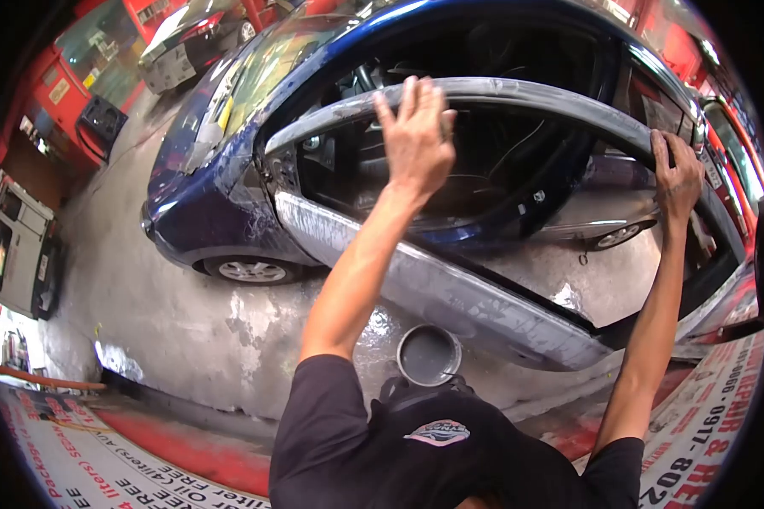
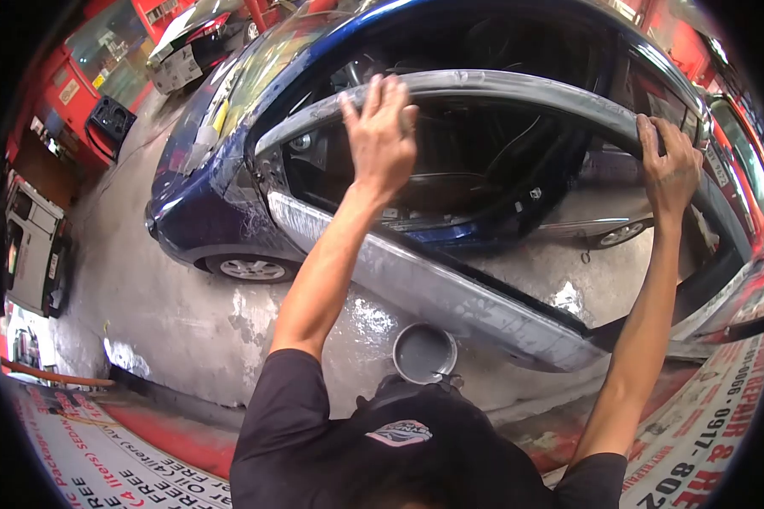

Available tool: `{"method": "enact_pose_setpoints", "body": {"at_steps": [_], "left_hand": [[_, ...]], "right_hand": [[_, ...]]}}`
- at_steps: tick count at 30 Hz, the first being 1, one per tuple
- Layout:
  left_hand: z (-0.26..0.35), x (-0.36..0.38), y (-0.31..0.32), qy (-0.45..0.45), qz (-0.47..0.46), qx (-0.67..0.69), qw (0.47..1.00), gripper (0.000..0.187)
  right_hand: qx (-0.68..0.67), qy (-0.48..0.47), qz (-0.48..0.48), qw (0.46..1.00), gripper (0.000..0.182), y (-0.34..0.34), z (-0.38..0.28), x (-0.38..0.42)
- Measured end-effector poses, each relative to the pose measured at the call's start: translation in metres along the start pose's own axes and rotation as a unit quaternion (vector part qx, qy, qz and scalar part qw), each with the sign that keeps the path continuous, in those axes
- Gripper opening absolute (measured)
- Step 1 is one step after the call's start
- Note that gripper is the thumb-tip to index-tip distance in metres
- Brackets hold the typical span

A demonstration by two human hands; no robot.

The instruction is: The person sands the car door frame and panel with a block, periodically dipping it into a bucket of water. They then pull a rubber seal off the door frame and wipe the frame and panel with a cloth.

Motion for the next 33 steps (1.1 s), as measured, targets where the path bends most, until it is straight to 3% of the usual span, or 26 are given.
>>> {"method": "enact_pose_setpoints", "body": {"at_steps": [4, 6, 9, 14, 16, 19, 21, 24, 26, 28, 30, 33], "left_hand": [[0.042, -0.014, 0.011, 0.050, 0.001, 0.058, 0.997, 0.042], [0.016, -0.010, -0.003, 0.054, 0.002, 0.034, 0.998, 0.038], [-0.021, -0.002, -0.013, -0.007, 0.006, -0.021, 1.000, 0.041], [0.084, -0.016, 0.019, 0.043, 0.018, 0.093, 0.995, 0.046], [0.093, -0.014, 0.025, 0.047, 0.034, 0.080, 0.995, 0.047], [0.026, 0.016, 0.007, 0.037, 0.018, -0.014, 0.999, 0.046], [-0.029, 0.036, 0.004, -0.049, 0.015, -0.094, 0.994, 0.048], [0.011, 0.020, 0.010, -0.081, 0.047, -0.009, 0.996, 0.048], [0.070, 0.009, 0.025, -0.014, 0.041, 0.027, 0.999, 0.050], [0.095, 0.000, 0.033, -0.005, 0.055, 0.061, 0.997, 0.050], [0.068, 0.006, 0.017, 0.028, 0.031, 0.018, 0.999, 0.048], [0.007, 0.020, 0.006, -0.042, 0.026, -0.056, 0.997, 0.046]], "right_hand": [[-0.010, 0.009, 0.008, 1.000, 0.042, 0.004, 0.006, -0.002], [-0.017, -0.004, 0.021, 1.000, 0.042, 0.006, 0.008, 0.000], [-0.008, 0.007, 0.019, 1.000, 0.042, 0.001, 0.000, -0.002], [-0.004, 0.002, 0.019, 1.000, 0.040, 0.001, 0.000, -0.003], [-0.015, 0.002, 0.015, 1.000, 0.040, 0.004, 0.002, -0.003], [-0.010, 0.003, 0.027, 1.000, 0.040, 0.005, 0.004, -0.002], [-0.025, -0.004, 0.027, 0.999, 0.040, 0.004, 0.004, -0.002], [0.002, 0.018, 0.014, 1.000, 0.041, -0.001, -0.004, -0.004], [-0.004, 0.013, 0.019, 1.000, 0.041, 0.002, 0.002, -0.006], [-0.009, 0.010, 0.017, 1.000, 0.042, 0.001, 0.001, -0.002], [-0.018, 0.009, 0.019, 1.000, 0.042, -0.001, 0.001, -0.002], [-0.017, -0.017, 0.043, 0.999, 0.042, 0.002, 0.001, -0.002]]}}
Point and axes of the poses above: each hand's wrist, its own x-axis away from the middle knuckle, its own y-axis out of the palm, z = x × y, the point moved 4 cm from there along -x, towards the middle knuckle, and after that the axes turned 9 degrees about z, right-handed, at the moved point
